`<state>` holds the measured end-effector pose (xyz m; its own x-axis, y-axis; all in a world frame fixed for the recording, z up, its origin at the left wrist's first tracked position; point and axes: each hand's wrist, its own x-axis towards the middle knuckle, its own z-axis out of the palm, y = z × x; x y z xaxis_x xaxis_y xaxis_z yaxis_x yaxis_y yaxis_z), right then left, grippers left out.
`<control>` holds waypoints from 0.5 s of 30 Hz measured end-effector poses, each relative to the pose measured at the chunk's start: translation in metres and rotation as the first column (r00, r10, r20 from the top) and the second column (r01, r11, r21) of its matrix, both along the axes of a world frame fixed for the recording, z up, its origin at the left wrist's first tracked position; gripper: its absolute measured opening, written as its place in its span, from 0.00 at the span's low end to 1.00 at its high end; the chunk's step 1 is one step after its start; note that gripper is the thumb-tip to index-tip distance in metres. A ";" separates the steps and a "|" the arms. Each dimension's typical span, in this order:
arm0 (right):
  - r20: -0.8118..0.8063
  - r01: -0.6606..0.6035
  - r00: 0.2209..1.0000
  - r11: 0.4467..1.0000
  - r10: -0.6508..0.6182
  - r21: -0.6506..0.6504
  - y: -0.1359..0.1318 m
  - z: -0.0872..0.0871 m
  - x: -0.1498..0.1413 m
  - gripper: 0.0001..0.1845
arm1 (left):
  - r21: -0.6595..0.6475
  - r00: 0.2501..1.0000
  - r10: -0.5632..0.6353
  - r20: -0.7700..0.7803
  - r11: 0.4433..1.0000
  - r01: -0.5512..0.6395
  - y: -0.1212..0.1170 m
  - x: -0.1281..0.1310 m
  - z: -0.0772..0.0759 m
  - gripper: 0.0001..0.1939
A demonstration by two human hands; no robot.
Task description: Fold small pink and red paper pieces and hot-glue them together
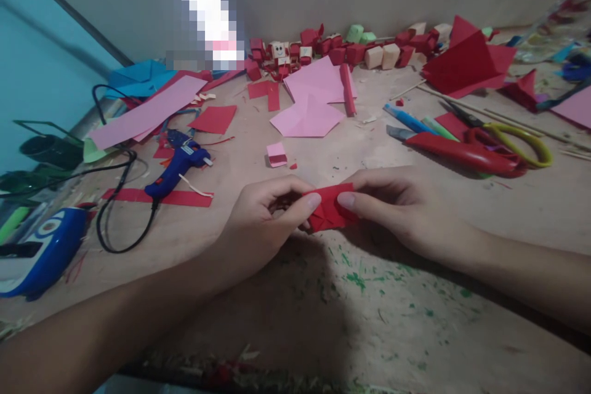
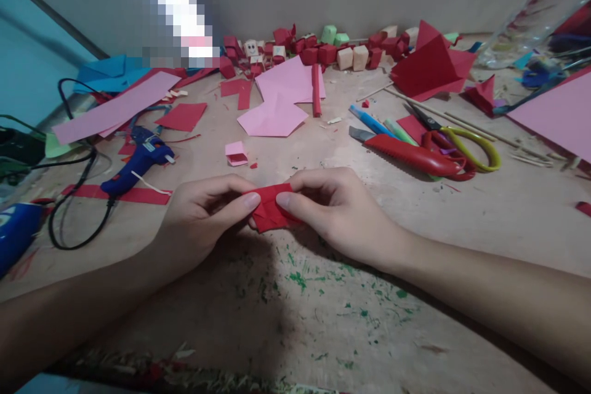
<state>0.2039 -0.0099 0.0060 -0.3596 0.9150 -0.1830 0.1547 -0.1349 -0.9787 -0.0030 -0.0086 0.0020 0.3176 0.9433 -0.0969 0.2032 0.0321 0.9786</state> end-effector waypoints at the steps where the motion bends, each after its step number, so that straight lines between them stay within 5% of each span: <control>1: -0.009 0.006 1.000 1.000 -0.006 -0.010 0.000 0.000 0.000 0.11 | -0.012 1.000 -0.005 0.011 1.000 0.006 0.000 0.000 0.000 0.07; 10: -0.022 -0.078 0.997 0.997 0.078 0.022 -0.001 0.004 -0.002 0.06 | -0.022 0.999 -0.005 0.038 1.000 0.005 0.009 -0.002 0.001 0.09; 15: -0.061 -0.078 0.995 0.994 0.073 -0.081 -0.002 0.001 -0.003 0.12 | -0.038 0.997 -0.014 0.072 0.999 0.017 0.009 -0.004 0.000 0.08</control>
<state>0.2007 -0.0119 0.0067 -0.4393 0.8674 -0.2338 0.1107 -0.2060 -0.9723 -0.0071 0.0007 0.0022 0.3393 0.9343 -0.1096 0.1333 0.0676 0.9888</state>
